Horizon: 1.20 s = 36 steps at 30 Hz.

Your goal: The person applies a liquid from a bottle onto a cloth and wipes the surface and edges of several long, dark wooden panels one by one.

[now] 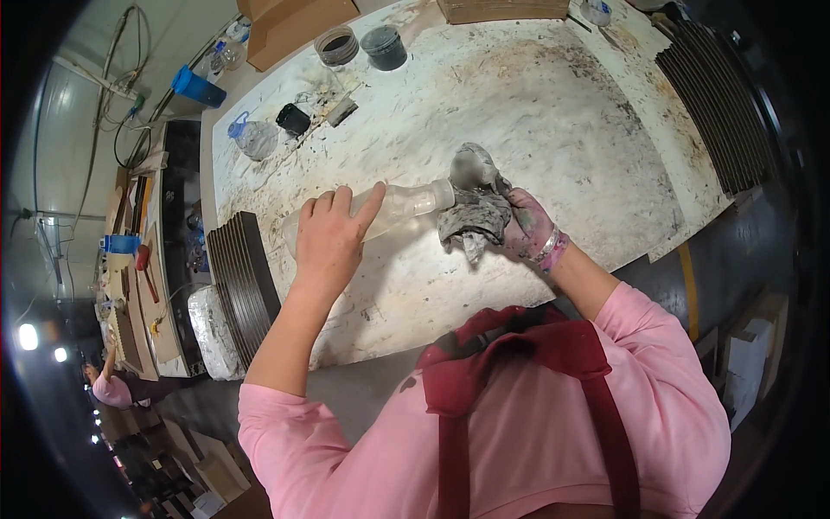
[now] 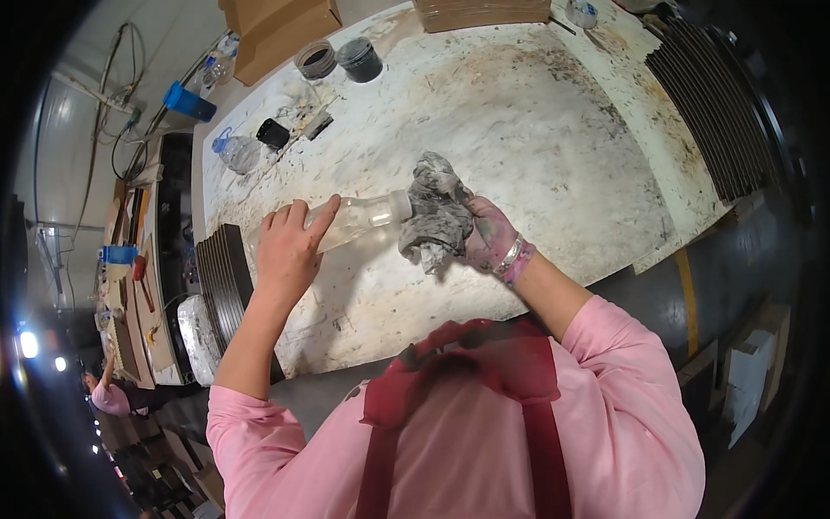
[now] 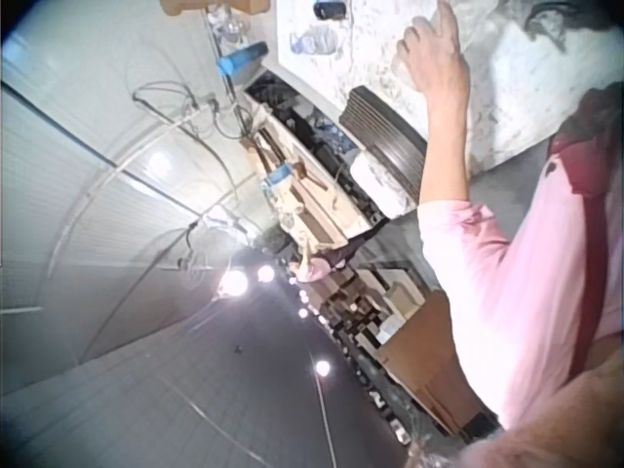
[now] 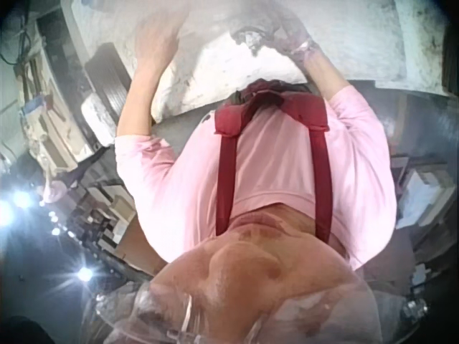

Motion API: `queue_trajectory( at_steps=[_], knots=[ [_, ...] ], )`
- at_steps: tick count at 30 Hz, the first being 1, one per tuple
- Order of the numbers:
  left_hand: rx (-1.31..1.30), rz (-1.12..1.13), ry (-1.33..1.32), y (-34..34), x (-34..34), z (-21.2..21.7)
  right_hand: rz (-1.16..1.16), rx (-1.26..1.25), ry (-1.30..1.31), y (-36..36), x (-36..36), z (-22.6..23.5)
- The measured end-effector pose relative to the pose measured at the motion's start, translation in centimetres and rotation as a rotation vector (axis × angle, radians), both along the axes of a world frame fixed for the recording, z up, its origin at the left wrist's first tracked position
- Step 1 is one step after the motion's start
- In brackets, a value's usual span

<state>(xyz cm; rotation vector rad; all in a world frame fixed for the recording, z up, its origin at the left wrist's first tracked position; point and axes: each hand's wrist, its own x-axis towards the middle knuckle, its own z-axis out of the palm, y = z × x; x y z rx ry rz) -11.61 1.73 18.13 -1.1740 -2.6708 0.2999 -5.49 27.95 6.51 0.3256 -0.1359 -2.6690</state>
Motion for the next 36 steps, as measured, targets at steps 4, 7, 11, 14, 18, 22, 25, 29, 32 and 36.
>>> queue_trajectory(
  at_steps=[4, 7, 11, 14, 18, 22, 25, 29, 32, 36],
  knots=[
    [-0.051, 0.020, -0.002, 0.8, -0.7, 0.4, -0.031, 0.042, -0.044, 1.0, -0.4, -1.1],
    [-0.107, 0.031, 0.002, 1.1, -1.4, -0.1, -0.045, 0.096, 0.001, 1.7, -0.6, -1.7],
    [-0.064, -0.005, -0.047, 2.4, -1.9, -1.1, -0.034, 0.128, -0.032, 2.4, -1.7, -1.9],
    [-0.032, 0.038, -0.118, 2.5, -2.4, -2.8, 0.069, 0.011, -0.067, 1.8, -2.7, -0.9],
    [0.366, 0.051, -0.282, 4.3, -6.5, -5.0, -0.073, 1.275, 0.546, 4.7, -4.1, 1.6],
    [0.810, 0.045, -0.320, 9.3, -13.0, -8.2, -0.374, 1.627, 0.839, 11.7, -7.5, -2.5],
    [1.019, 0.053, -0.480, 12.3, -16.9, -9.8, -0.304, 0.769, 0.383, 13.4, -9.1, -4.4],
    [1.255, 0.186, -0.283, 15.4, -18.5, -12.9, -0.202, 0.557, 0.315, 12.3, -8.0, -4.9],
    [1.256, 0.335, -0.333, 14.4, -18.3, -13.4, -0.165, 0.541, 0.294, 11.7, -6.3, -6.3],
    [1.137, 0.315, -0.412, 11.0, -15.2, -14.3, -0.092, 0.546, 0.309, 11.6, -4.7, -7.8]
  ],
)
